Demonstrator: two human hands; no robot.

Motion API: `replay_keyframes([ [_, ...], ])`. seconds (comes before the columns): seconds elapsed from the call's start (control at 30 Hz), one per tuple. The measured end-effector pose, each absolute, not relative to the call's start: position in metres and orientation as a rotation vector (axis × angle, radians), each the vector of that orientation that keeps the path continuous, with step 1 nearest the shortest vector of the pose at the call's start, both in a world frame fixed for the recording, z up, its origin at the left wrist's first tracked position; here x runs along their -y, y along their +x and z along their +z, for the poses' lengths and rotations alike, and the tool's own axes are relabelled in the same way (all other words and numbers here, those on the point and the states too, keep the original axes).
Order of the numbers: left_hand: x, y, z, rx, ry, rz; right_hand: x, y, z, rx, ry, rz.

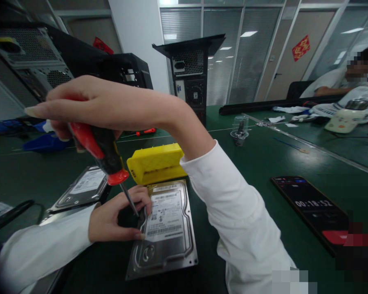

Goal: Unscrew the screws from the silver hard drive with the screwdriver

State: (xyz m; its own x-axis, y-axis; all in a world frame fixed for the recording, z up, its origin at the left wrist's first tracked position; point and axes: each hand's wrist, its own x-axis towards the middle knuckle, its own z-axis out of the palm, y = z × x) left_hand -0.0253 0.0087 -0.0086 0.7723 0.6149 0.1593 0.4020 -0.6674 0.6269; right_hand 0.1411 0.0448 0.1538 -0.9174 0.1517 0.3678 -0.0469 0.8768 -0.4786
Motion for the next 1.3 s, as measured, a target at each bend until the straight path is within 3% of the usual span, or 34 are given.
replay_keyframes([
  [0.27,-0.010,-0.024,-0.009,-0.743,2.405,0.485,-0.039,0.124,0.149,2.559,0.109,0.891],
  [0.47,-0.010,-0.024,-0.008,-0.743,2.405,0.483,-0.042,0.123,0.149,2.554,0.047,0.810],
  [0.7,-0.010,-0.024,-0.008,-0.732,2.383,0.470,-0.039,0.138,0.155,2.647,0.094,0.936],
  [1.07,-0.009,-0.024,-0.009,-0.753,2.361,0.488,-0.040,0.131,0.156,2.634,-0.003,0.326],
  [1.3,-0.008,-0.023,-0.007,-0.767,2.374,0.485,-0.032,0.125,0.151,2.540,-0.340,0.030],
])
